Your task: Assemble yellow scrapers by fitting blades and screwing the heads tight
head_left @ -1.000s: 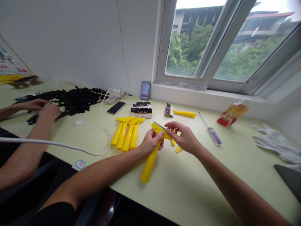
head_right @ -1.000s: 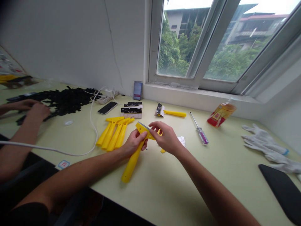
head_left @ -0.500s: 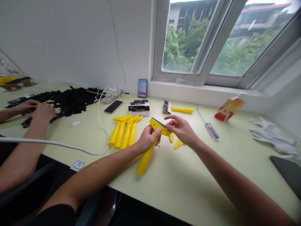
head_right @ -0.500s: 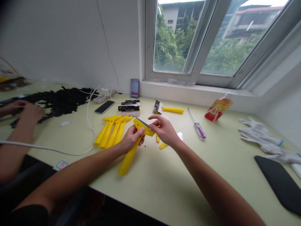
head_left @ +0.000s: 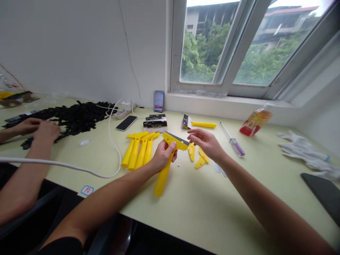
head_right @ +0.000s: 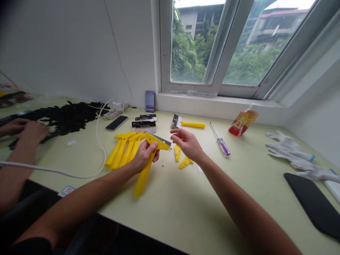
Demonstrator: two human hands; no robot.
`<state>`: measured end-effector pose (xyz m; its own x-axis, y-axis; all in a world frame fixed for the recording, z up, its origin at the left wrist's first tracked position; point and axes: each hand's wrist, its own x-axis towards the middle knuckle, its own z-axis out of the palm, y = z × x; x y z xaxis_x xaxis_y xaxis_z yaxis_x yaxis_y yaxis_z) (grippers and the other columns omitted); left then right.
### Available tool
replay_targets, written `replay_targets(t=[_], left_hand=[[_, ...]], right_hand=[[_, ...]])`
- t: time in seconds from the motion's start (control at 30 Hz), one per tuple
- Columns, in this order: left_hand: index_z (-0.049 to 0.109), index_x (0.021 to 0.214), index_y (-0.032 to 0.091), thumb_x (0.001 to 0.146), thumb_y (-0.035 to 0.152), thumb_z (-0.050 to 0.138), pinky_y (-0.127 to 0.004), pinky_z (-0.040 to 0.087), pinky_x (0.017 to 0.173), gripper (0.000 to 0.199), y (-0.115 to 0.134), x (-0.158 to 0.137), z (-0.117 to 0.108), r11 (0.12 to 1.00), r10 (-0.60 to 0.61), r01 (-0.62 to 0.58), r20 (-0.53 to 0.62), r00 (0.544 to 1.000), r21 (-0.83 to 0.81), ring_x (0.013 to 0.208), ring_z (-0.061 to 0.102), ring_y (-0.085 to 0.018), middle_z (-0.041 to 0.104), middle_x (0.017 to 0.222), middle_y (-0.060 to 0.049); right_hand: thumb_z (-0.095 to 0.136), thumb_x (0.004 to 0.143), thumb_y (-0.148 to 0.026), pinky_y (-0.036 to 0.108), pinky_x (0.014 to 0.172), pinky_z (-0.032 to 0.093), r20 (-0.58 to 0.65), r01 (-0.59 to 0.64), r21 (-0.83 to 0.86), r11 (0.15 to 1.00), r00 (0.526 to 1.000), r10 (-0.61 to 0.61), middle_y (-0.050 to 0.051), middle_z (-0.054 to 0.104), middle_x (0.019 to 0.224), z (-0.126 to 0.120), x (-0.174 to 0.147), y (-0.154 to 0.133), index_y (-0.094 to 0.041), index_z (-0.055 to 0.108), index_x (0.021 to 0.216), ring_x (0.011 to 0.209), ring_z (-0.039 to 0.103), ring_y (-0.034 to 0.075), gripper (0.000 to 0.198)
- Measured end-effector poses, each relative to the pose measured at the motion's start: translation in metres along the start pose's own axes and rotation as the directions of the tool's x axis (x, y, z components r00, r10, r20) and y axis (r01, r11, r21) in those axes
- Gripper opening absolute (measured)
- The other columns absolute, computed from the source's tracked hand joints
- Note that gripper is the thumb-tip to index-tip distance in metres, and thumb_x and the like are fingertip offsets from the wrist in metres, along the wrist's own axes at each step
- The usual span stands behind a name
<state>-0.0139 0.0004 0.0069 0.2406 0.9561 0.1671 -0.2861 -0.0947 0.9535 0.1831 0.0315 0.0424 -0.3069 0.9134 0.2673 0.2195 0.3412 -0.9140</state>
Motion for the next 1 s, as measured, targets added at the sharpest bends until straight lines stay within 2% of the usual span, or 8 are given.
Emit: replay_targets(t=[0.17,0.3,0.47,0.63,0.83,1.0], left_hand=[[0.043,0.086,0.018,0.086,0.049,0.059,-0.02,0.036,0.044,0.035,-0.001,-0.004,0.004,0.999,-0.028,0.029,0.053,0.998,-0.019,0.042,0.047,-0.006,0.051,0.061,0.006],[0.043,0.087,0.018,0.087,0.049,0.058,-0.02,0.036,0.043,0.034,-0.002,-0.003,0.003,0.999,-0.028,0.03,0.047,0.998,-0.031,0.043,0.047,-0.006,0.051,0.063,0.006],[0.042,0.087,0.019,0.089,0.049,0.056,-0.02,0.036,0.043,0.033,-0.002,-0.004,0.003,0.999,-0.044,0.046,0.07,0.997,-0.028,0.043,0.047,-0.007,0.05,0.063,0.006],[0.039,0.085,0.02,0.09,0.049,0.054,-0.02,0.035,0.041,0.033,-0.002,-0.005,0.004,0.998,-0.045,0.049,0.096,0.994,-0.041,0.041,0.046,-0.006,0.048,0.062,0.006],[0.041,0.087,0.019,0.087,0.053,0.056,-0.019,0.034,0.04,0.037,-0.002,-0.006,0.006,0.994,-0.08,0.088,0.12,0.989,-0.057,0.041,0.044,-0.006,0.047,0.062,0.006],[0.043,0.091,0.018,0.084,0.055,0.058,-0.019,0.034,0.039,0.041,0.001,-0.007,0.007,0.991,-0.12,0.125,0.111,0.987,-0.04,0.039,0.043,-0.006,0.048,0.062,0.006]], right_hand=[[0.066,0.082,-0.038,0.035,0.074,0.054,0.099,0.019,0.007,1.0,0.995,-0.02,0.004,0.068,0.083,0.003,-0.006,-0.011,-0.018,0.062,0.107,0.077,0.064,0.017,0.032],[0.065,0.082,-0.035,0.032,0.068,0.052,0.122,0.021,-0.04,0.999,0.992,-0.016,0.002,0.065,0.076,0.004,-0.008,-0.013,-0.019,0.061,0.107,0.07,0.061,0.016,0.03],[0.066,0.08,-0.033,0.031,0.068,0.051,0.145,-0.029,-0.088,0.996,0.989,0.041,0.003,0.068,0.078,0.0,-0.008,-0.017,-0.019,0.062,0.109,0.072,0.062,0.016,0.032],[0.067,0.078,-0.031,0.027,0.06,0.046,0.165,-0.057,-0.071,0.996,0.984,0.068,0.0,0.065,0.07,-0.003,-0.008,-0.023,-0.019,0.061,0.109,0.065,0.06,0.015,0.033],[0.065,0.078,-0.025,0.026,0.053,0.043,0.19,-0.099,-0.11,0.989,0.975,0.119,-0.004,0.062,0.066,-0.005,-0.008,-0.021,-0.023,0.051,0.128,0.058,0.056,0.013,0.052],[0.066,0.077,-0.024,0.025,0.051,0.042,0.214,-0.107,-0.052,0.993,0.97,0.116,-0.004,0.06,0.064,-0.006,-0.009,-0.022,-0.022,0.047,0.133,0.056,0.055,0.013,0.06]])
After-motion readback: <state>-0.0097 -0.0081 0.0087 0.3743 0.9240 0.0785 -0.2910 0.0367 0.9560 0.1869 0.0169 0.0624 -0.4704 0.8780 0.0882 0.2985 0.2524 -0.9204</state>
